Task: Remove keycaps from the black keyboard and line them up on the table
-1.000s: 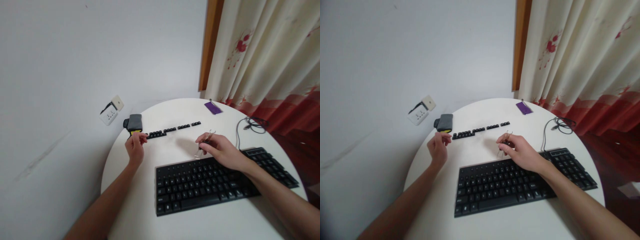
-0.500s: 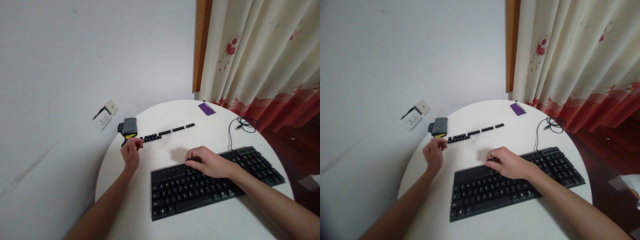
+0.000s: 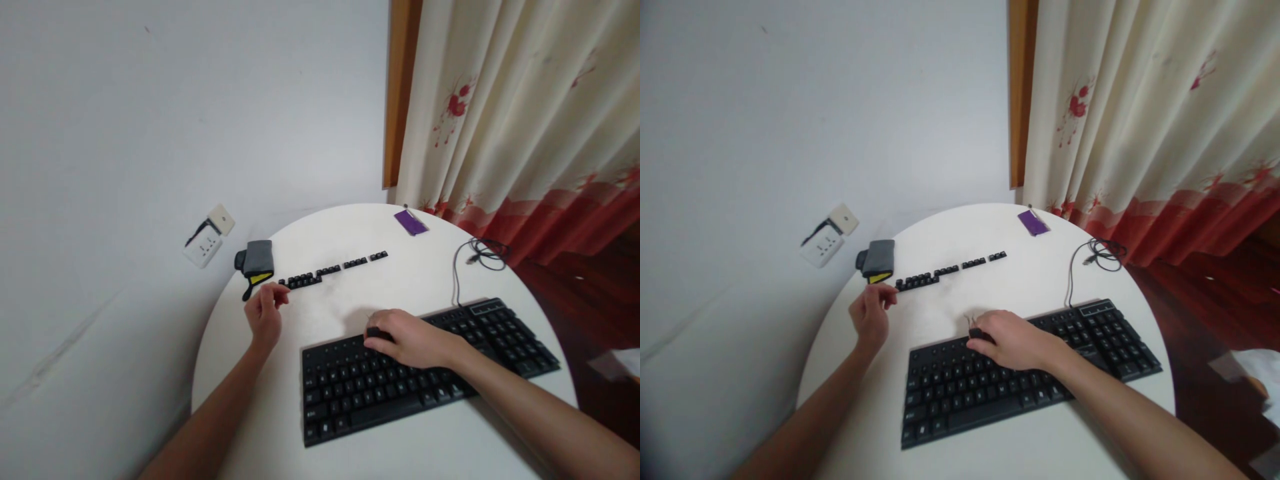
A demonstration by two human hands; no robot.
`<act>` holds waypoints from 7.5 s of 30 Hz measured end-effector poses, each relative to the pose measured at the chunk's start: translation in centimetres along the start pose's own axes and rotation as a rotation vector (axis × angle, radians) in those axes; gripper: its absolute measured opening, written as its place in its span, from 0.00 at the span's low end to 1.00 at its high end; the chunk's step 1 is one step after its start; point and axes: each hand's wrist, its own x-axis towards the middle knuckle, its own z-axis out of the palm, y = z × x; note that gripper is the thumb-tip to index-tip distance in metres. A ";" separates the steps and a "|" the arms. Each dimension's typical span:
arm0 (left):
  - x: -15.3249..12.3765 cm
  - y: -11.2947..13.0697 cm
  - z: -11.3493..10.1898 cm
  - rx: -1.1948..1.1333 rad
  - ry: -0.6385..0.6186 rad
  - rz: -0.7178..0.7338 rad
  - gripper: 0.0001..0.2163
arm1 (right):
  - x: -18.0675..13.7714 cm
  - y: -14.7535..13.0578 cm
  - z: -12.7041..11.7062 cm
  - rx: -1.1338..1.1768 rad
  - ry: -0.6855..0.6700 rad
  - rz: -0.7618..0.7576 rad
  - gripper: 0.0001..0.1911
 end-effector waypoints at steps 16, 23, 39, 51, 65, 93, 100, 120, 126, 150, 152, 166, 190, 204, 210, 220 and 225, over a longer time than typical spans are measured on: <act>0.3 -1.4 -0.2 0.248 -0.156 0.200 0.22 | -0.1 0.5 0.0 0.007 0.015 0.065 0.17; 0.8 -1.3 -0.9 0.321 -0.140 0.331 0.22 | -0.2 0.8 0.2 0.005 0.008 0.083 0.16; 0.6 -1.5 -1.6 0.250 -0.114 0.323 0.22 | 0.6 1.3 0.1 0.116 -0.013 0.104 0.17; 0.6 0.0 -1.5 0.142 -0.044 0.329 0.23 | 0.1 0.7 -0.3 0.190 -0.010 0.111 0.15; 0.3 0.0 -1.2 0.079 -0.044 0.299 0.22 | -0.7 -1.1 -0.4 0.038 -0.064 0.075 0.16; -3.6 7.5 2.8 0.063 -0.870 0.210 0.20 | -0.2 -0.9 1.5 0.441 0.522 0.114 0.15; -4.9 7.9 3.7 0.011 -0.764 0.239 0.11 | -0.1 -1.4 1.7 0.405 0.561 0.069 0.14; -5.0 6.3 3.8 -0.075 -0.747 0.375 0.05 | 0.0 -2.0 2.2 0.409 0.462 0.160 0.16; -5.1 5.9 3.8 -0.079 -0.757 0.399 0.07 | 0.1 -1.5 2.5 0.371 0.478 0.170 0.17; -5.6 5.3 3.8 -0.031 -0.827 0.438 0.13 | 0.3 -1.1 2.8 0.365 0.470 0.238 0.21; -5.7 5.3 3.8 -0.022 -0.831 0.434 0.13 | 0.3 -1.0 2.9 0.363 0.475 0.236 0.22; -5.4 5.9 3.9 -0.025 -0.828 0.396 0.07 | 0.6 -0.8 2.8 0.532 0.468 0.267 0.24; -4.4 6.0 3.9 -0.153 -0.603 0.382 0.09 | 0.2 -1.5 2.7 0.230 0.401 0.026 0.07; -2.1 4.0 1.8 -0.148 -0.333 0.262 0.17 | 6.5 0.2 2.0 -0.004 0.542 0.201 0.07; 0.6 1.5 -0.1 -0.005 -0.017 0.096 0.22 | 12.4 3.2 2.6 -0.218 0.406 0.471 0.08; 1.1 0.0 -0.5 -0.001 0.036 0.036 0.24 | 14.3 3.5 4.0 -0.246 0.386 0.562 0.08; 1.1 0.2 -0.5 -0.024 0.030 0.035 0.24 | 14.7 3.7 4.2 -0.242 0.396 0.603 0.07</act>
